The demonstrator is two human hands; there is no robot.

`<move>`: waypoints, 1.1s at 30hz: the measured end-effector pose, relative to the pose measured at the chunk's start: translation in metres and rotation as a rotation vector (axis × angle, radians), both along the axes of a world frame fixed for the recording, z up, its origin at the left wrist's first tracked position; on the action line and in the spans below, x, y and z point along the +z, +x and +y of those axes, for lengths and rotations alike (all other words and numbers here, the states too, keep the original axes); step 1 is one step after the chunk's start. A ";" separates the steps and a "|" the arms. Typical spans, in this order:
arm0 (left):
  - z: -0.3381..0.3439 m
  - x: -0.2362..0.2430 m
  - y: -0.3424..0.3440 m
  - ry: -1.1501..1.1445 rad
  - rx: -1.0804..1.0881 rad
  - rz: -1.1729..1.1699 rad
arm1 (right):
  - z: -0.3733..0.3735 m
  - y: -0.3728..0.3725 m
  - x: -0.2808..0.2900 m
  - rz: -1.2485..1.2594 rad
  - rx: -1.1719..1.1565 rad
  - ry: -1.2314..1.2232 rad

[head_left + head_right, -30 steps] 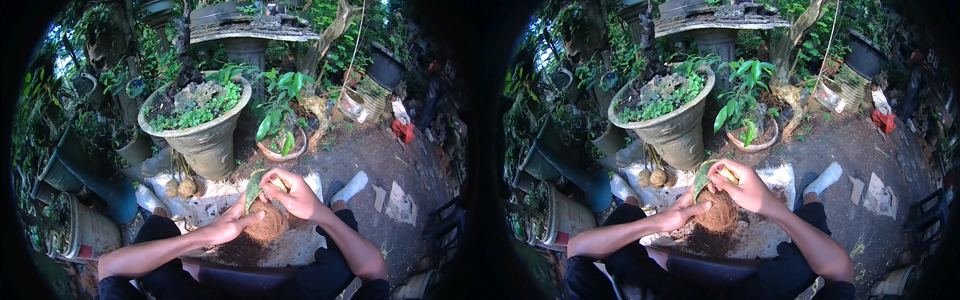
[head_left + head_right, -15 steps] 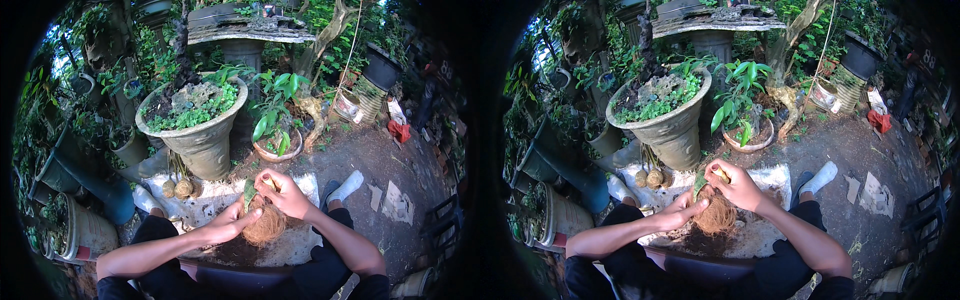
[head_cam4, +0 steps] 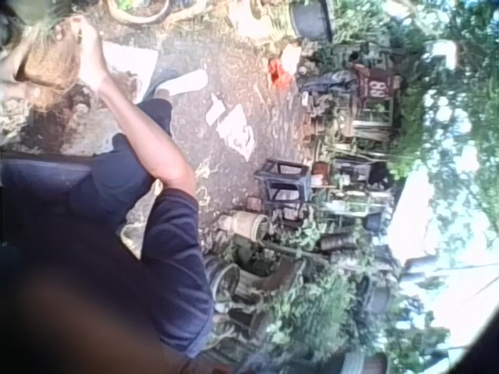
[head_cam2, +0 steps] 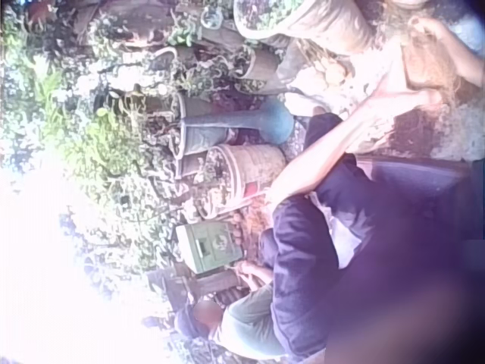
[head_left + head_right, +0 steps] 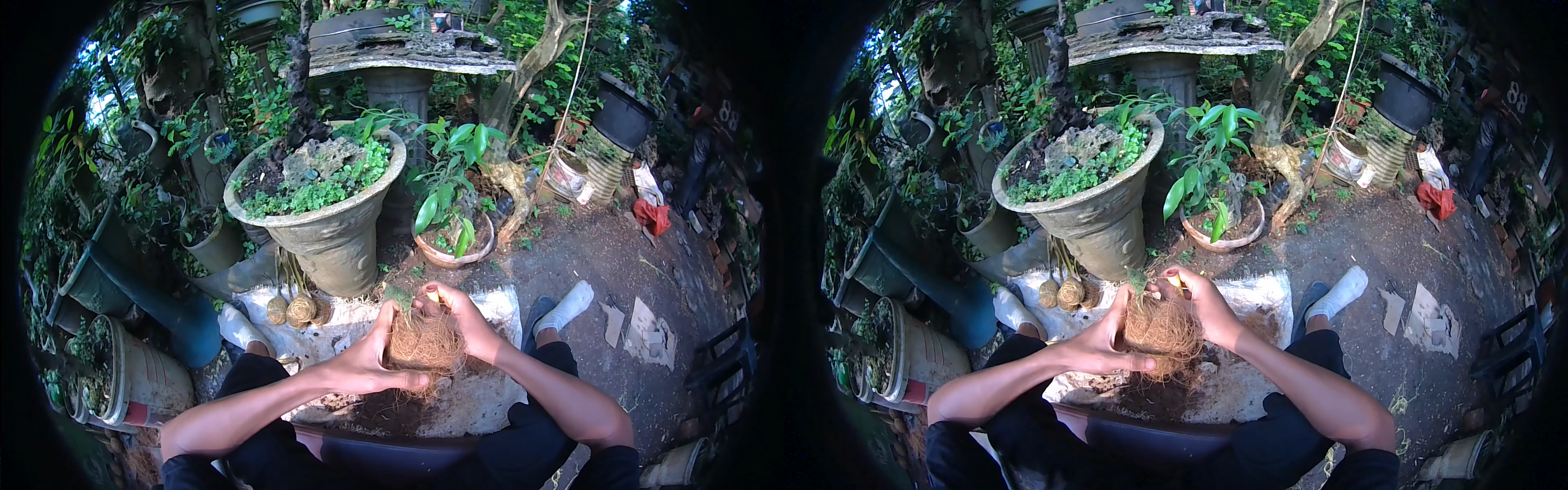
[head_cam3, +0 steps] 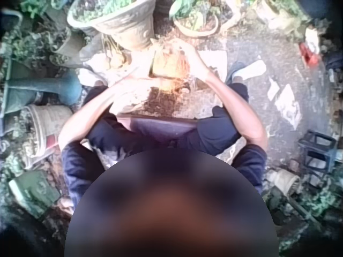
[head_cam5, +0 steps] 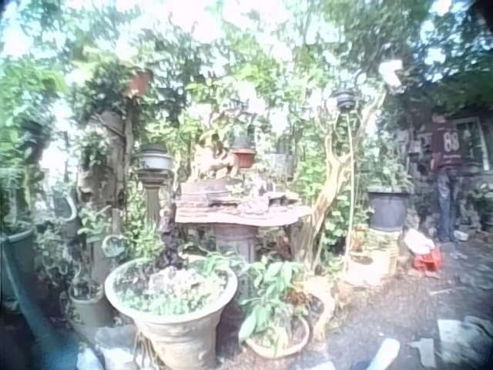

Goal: The person wraps a small plant's root ball with coconut coir and secures it with twine. They hold the plant in one hand, wrap the coir around the roots, and tie the twine to hold the material in place.

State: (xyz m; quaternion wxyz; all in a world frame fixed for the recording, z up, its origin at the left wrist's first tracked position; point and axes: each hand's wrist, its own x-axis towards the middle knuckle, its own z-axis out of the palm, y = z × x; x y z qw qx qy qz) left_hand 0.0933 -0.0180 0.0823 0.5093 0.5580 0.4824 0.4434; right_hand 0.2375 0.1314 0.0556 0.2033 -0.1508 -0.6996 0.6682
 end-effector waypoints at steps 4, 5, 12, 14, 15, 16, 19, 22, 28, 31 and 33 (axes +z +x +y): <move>0.003 0.004 0.001 -0.008 0.022 -0.017 | 0.004 0.002 -0.004 0.051 0.041 -0.014; 0.003 0.004 0.001 -0.058 0.051 0.008 | 0.004 0.002 -0.006 0.039 0.047 0.098; 0.003 0.016 -0.002 -0.087 0.054 -0.100 | 0.003 0.007 -0.008 -0.031 0.095 -0.331; 0.003 0.021 -0.003 -0.110 0.072 -0.209 | 0.001 0.007 -0.008 -0.131 0.074 -0.574; 0.003 0.024 -0.003 -0.106 0.094 -0.183 | -0.001 0.007 -0.010 -0.153 0.053 -0.593; 0.003 0.025 -0.004 -0.112 0.111 -0.177 | -0.006 0.006 -0.012 -0.158 0.045 -0.570; 0.004 0.026 -0.004 -0.119 0.161 -0.315 | -0.013 0.001 -0.020 -0.198 0.046 -0.505; 0.007 0.022 -0.005 -0.121 0.228 -0.518 | -0.017 0.001 -0.029 -0.156 0.026 -0.282; 0.011 0.017 -0.014 -0.147 0.367 -0.703 | -0.023 -0.003 -0.034 -0.159 -0.261 0.417; 0.014 0.013 -0.021 -0.110 0.403 -0.763 | -0.025 0.003 -0.026 -0.215 -0.258 0.511; 0.019 0.008 -0.023 -0.098 0.464 -0.715 | -0.025 0.006 -0.018 -0.231 -0.213 0.569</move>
